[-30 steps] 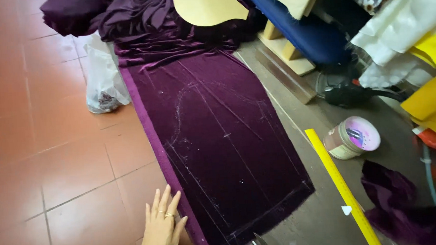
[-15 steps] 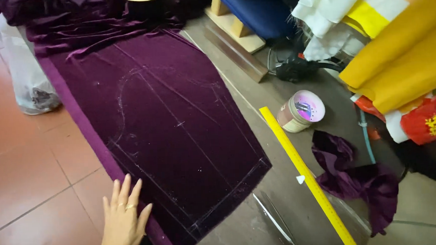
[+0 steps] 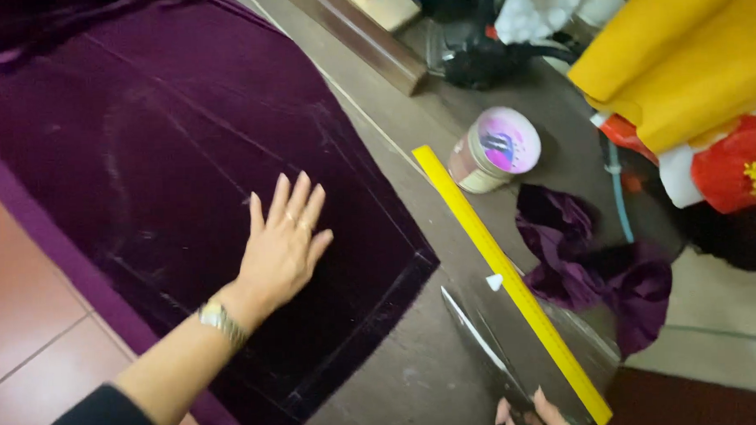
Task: Cutting a garment pattern from velvet fabric using shears and measuring with a ruler
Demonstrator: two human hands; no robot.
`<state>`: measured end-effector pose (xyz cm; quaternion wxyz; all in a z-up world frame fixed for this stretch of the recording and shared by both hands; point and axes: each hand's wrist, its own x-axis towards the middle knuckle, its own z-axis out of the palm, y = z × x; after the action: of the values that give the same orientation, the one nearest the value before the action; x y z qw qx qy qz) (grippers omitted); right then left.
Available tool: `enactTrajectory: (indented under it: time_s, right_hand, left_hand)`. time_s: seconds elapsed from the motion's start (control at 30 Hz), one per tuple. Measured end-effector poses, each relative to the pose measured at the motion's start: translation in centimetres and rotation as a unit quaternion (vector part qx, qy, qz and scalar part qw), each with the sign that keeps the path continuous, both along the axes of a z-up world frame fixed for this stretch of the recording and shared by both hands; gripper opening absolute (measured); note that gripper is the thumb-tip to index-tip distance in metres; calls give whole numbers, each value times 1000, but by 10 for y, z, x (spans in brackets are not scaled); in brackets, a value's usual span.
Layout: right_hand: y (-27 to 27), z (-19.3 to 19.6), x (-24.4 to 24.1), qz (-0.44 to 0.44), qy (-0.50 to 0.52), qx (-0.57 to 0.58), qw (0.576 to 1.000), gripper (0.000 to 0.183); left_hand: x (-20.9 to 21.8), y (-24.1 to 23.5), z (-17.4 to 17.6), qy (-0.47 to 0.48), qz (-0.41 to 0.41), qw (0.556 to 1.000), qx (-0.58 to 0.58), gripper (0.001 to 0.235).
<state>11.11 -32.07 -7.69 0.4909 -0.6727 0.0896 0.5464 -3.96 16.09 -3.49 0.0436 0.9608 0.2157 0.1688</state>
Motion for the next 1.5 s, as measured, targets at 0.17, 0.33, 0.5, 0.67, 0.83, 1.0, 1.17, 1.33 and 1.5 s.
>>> enactTrajectory:
  time_s: [0.17,0.33,0.5,0.67,0.83,1.0,1.17,1.33,1.5]
  right_hand:
    - [41,78,31,116,180,84,973,70]
    - [57,80,59,181,171,27,968,80]
    - [60,62,70,198,211,17,957,85]
    - [84,79,66,244,107,18,964,68]
    - [103,92,55,282,-24,-65,957,54]
    - [114,90,48,285,-38,-117,950,48]
    - [112,85,46,389,-193,-145,889,46]
    - [122,96,40,425,-231,-207,850,39]
    - [131,102,37,442,-229,-254,829,57]
  left_hand:
    - [-7,-55,-14,-1,-168,986,-7,58]
    - [0,-70,-15,-16,-276,961,-29,52]
    - [3,-72,-22,-2,-337,941,-36,49]
    - [3,-70,-25,14,-339,940,-22,49]
    - [4,-69,-26,9,-339,940,-18,49]
    - [3,-69,-27,15,-335,942,-3,51]
    - [3,-69,-29,13,-335,942,-18,50]
    - [2,-70,-29,13,-337,941,-21,50]
    - [3,-69,-29,7,-335,942,-20,48]
